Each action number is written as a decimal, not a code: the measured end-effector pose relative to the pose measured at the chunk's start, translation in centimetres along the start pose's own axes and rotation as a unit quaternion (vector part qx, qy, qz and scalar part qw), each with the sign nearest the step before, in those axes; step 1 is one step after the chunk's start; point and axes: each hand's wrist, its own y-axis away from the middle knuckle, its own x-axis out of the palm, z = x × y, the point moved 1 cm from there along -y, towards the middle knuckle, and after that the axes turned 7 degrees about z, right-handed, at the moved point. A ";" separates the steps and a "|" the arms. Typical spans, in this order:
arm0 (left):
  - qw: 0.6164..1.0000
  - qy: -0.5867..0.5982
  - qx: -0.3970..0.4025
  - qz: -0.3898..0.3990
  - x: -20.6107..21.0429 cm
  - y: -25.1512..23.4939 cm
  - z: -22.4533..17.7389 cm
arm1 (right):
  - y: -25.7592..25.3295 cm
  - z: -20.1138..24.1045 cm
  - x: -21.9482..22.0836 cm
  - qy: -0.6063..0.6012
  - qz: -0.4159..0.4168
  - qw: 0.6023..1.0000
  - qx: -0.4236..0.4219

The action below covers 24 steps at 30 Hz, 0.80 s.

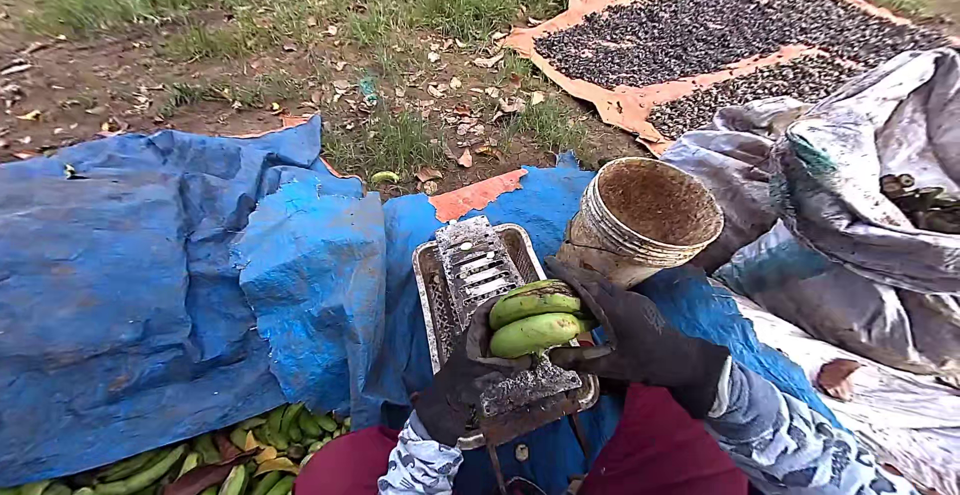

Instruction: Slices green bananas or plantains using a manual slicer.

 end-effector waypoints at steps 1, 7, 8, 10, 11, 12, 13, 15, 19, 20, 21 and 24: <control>0.999 0.030 -0.022 0.025 -0.8 0.1 -0.2 | -0.1 0.3 -0.4 0.038 0.012 0.999 -0.018; 0.973 0.041 -0.137 0.182 -4.2 -1.3 -0.9 | -0.2 2.0 2.0 -0.110 0.085 0.990 0.021; 0.980 0.001 -0.137 0.141 -4.4 -1.6 -0.9 | -0.4 2.0 2.7 -0.122 0.057 0.990 0.049; 0.985 -0.129 -0.114 -0.025 -4.3 -1.6 -0.6 | -1.3 1.2 3.6 -0.121 0.002 0.987 0.105; 0.969 -0.197 -0.083 -0.126 -4.0 -1.1 0.2 | -1.7 0.7 3.7 -0.112 -0.008 0.984 0.137; 0.940 -0.253 -0.037 -0.225 -3.8 -0.3 1.5 | -2.1 0.3 3.8 -0.099 -0.008 0.981 0.168; 0.904 -0.295 0.001 -0.310 -3.6 0.6 3.0 | -2.3 0.1 4.0 -0.081 -0.004 0.979 0.189; 0.859 -0.334 -0.034 -0.386 -2.9 2.3 5.4 | -2.0 0.1 5.4 -0.041 0.003 0.980 0.196; 0.856 -0.326 -0.183 -0.356 -0.7 3.0 7.1 | -2.2 0.9 8.8 0.030 0.008 0.972 0.233; 0.851 -0.343 -0.207 -0.341 -0.4 2.8 7.3 | -3.8 0.9 9.1 0.040 0.038 0.963 0.264; 0.844 -0.365 -0.221 -0.326 -0.2 2.7 7.7 | -6.2 0.9 9.6 0.051 0.083 0.949 0.300; 0.822 -0.413 -0.301 -0.252 0.1 1.9 7.1 | -15.2 -0.5 11.8 0.082 0.196 0.903 0.374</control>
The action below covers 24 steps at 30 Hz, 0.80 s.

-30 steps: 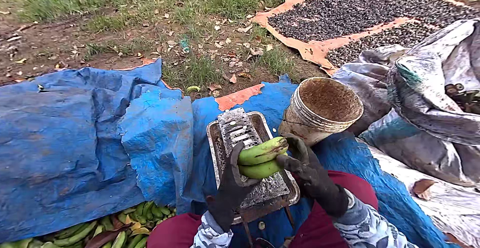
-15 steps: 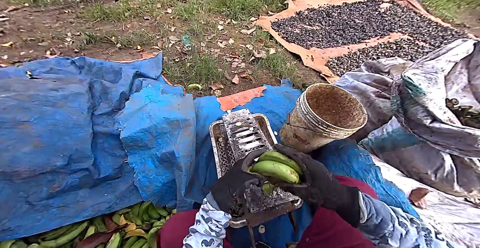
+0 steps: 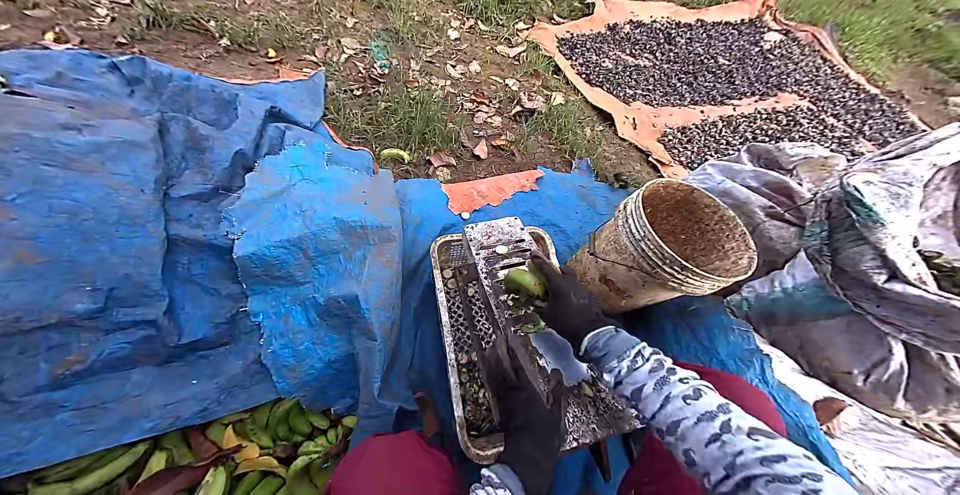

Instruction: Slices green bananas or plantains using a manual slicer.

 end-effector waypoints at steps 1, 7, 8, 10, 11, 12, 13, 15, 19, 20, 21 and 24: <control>0.999 -0.015 -0.015 0.026 -0.3 0.0 -0.2 | -2.3 0.9 0.1 0.009 -0.001 1.000 0.005; 0.998 0.043 -0.054 0.004 1.0 -0.3 0.7 | 5.0 -3.0 0.7 0.033 0.038 0.998 0.026; 0.997 0.044 -0.065 0.020 1.5 -0.2 1.0 | 7.9 -4.4 1.3 0.035 0.041 0.998 0.034; 0.994 0.053 -0.071 0.058 2.2 -0.1 1.5 | 10.8 -5.9 2.5 0.037 0.026 0.998 0.046; 0.994 0.076 -0.058 0.057 2.5 0.0 1.9 | 10.1 -5.7 2.5 0.037 0.017 0.998 0.055; 0.993 0.101 -0.044 0.052 2.9 0.1 2.4 | 8.5 -5.0 2.2 0.036 0.020 0.997 0.065; 0.991 0.116 -0.049 0.054 3.2 0.2 3.1 | 6.3 -3.9 1.9 0.031 0.025 0.997 0.068; 0.989 0.104 -0.089 0.060 3.4 0.4 3.9 | 1.7 -1.7 1.3 0.019 0.032 0.997 0.061; 0.973 0.096 -0.173 0.121 4.3 0.8 3.9 | 2.1 -1.0 2.7 0.007 0.043 0.999 0.027; 0.972 0.092 -0.173 0.128 4.9 0.7 4.0 | 4.6 -2.0 3.3 -0.002 0.038 0.999 0.022; 0.975 0.081 -0.162 0.130 5.4 0.6 4.0 | 7.5 -3.6 4.0 -0.018 0.019 1.000 0.014; 0.980 0.080 -0.129 0.125 5.5 0.5 4.3 | 15.2 -8.8 6.4 -0.077 -0.100 0.991 -0.043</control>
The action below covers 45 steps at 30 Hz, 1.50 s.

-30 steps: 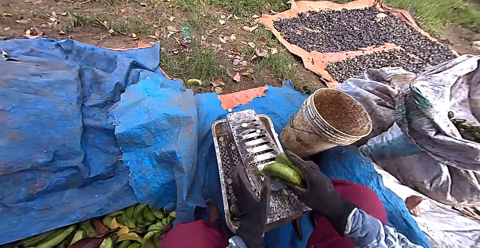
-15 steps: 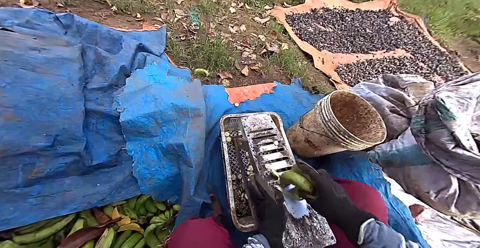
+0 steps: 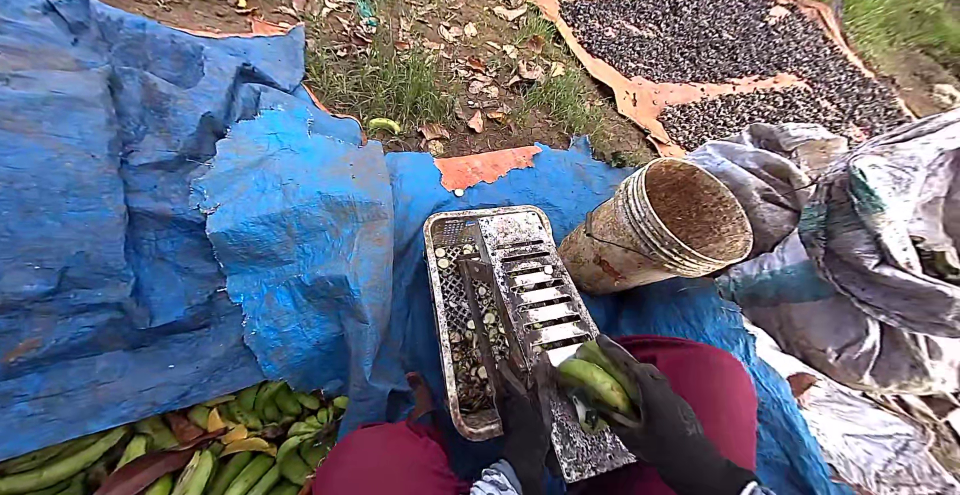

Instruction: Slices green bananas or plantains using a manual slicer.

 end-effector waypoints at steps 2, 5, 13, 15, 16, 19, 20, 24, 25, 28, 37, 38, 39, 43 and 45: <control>0.999 0.040 0.011 -0.018 -0.3 -0.2 0.0 | 0.4 -1.7 0.7 -0.022 -0.066 0.997 -0.033; 1.000 0.019 0.017 -0.004 -0.7 -0.1 0.0 | -6.9 0.4 1.1 -0.001 -0.019 1.000 0.000; 1.000 -0.015 -0.014 0.009 -2.4 0.8 -1.6 | -5.7 -0.1 -0.7 0.025 0.058 0.997 0.040; 1.000 -0.012 -0.010 0.004 -1.9 0.5 -1.8 | -1.5 -1.8 -0.4 0.027 0.003 0.999 0.017; 1.000 -0.017 -0.012 0.004 -1.8 0.3 -1.9 | -1.3 -2.1 -0.1 0.029 -0.020 0.999 0.003; 0.999 -0.030 -0.014 -0.007 -1.3 0.2 -1.8 | -7.0 0.7 0.1 0.027 0.038 0.998 0.035; 0.999 -0.029 -0.013 -0.010 -1.3 0.0 -1.7 | -9.8 2.0 -0.1 0.037 0.080 0.995 0.053; 0.997 -0.063 -0.036 -0.016 -1.3 0.2 -2.1 | -14.7 3.3 0.1 0.042 0.124 0.988 0.080; 0.996 -0.078 -0.045 -0.014 -1.3 0.2 -2.2 | -13.3 2.6 0.1 0.039 0.120 0.989 0.074; 0.997 -0.060 -0.032 -0.025 -1.0 0.0 -2.2 | -4.8 -0.7 -0.3 0.025 0.087 0.995 0.047; 0.993 -0.110 -0.051 0.001 -1.1 -0.3 -2.2 | -15.7 3.9 0.0 0.061 0.151 0.982 0.093; 0.992 -0.112 -0.050 0.001 -1.1 -0.2 -2.3 | -16.6 3.9 0.2 0.061 0.143 0.984 0.088; 0.993 -0.112 -0.044 -0.005 -1.2 -0.1 -2.4 | -16.4 3.5 0.4 0.059 0.134 0.986 0.081; 0.992 -0.126 -0.031 0.005 -1.4 0.4 -2.9 | -6.7 0.1 -0.3 0.049 0.144 0.985 0.082; 0.993 -0.116 -0.016 -0.007 -1.2 0.4 -2.7 | -2.4 -1.2 -0.4 0.050 0.130 0.986 0.090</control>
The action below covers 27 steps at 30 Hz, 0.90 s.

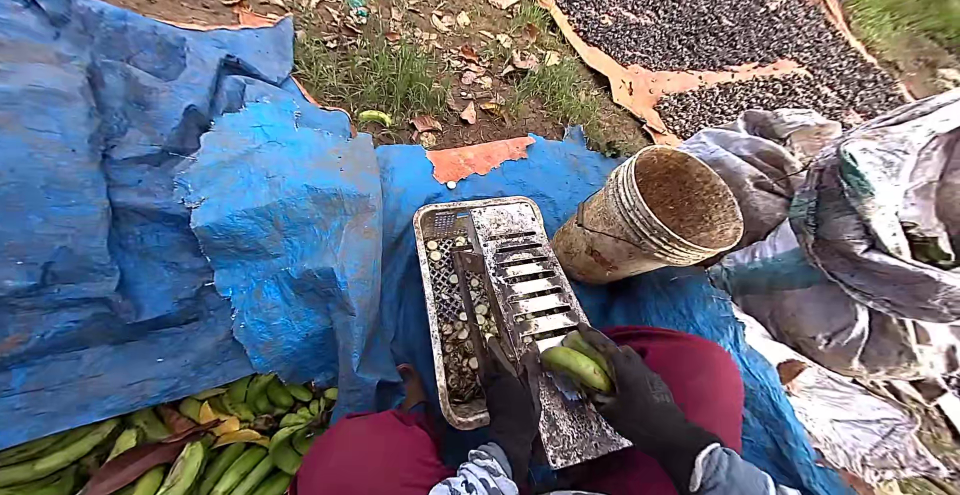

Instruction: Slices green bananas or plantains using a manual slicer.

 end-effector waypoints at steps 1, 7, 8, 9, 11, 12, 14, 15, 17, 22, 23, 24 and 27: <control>1.000 0.003 0.002 -0.002 0.0 -0.1 -0.1 | 0.0 -0.1 0.1 0.002 -0.013 1.000 -0.004; 1.000 -0.009 -0.016 0.001 -0.2 -0.3 0.5 | -12.0 6.6 -3.3 0.036 0.033 0.999 0.006; 1.000 -0.017 -0.018 0.004 -0.2 -0.2 0.3 | -12.8 6.7 -3.4 0.035 0.030 0.999 0.008; 1.000 -0.023 -0.014 0.000 -0.3 -0.1 0.2 | -12.7 6.3 -3.3 0.031 0.024 0.999 0.006; 1.000 -0.025 0.005 -0.015 -0.2 -0.1 0.0 | -9.7 4.0 -2.2 0.017 0.009 1.000 0.004; 0.999 -0.025 0.012 -0.019 -0.1 -0.1 -0.1 | -7.3 2.5 -1.6 0.013 0.006 1.000 0.006; 0.999 -0.030 0.013 -0.002 0.0 -0.1 -0.4 | -2.5 -0.1 -0.7 0.015 0.010 1.000 0.025; 1.000 -0.028 0.012 -0.003 0.1 -0.2 -0.4 | -1.3 -0.6 -0.5 0.021 0.011 0.999 0.034; 0.999 -0.033 0.003 0.002 -0.1 -0.4 -0.4 | -2.2 0.6 -1.1 0.032 0.025 0.998 0.045; 0.999 -0.029 -0.011 0.012 -0.8 -0.4 -0.2 | -9.1 4.9 -3.8 0.082 0.078 0.992 0.052; 1.000 -0.029 -0.008 0.009 -0.7 -0.3 -0.1 | -8.9 4.5 -4.1 0.064 0.083 0.994 0.043; 1.000 -0.030 -0.001 0.001 -0.6 -0.4 -0.1 | -8.3 4.1 -4.1 0.038 0.075 0.996 0.031; 1.000 -0.016 0.010 -0.013 -0.2 -0.5 0.1 | -6.8 4.3 -3.0 0.020 0.027 0.999 0.007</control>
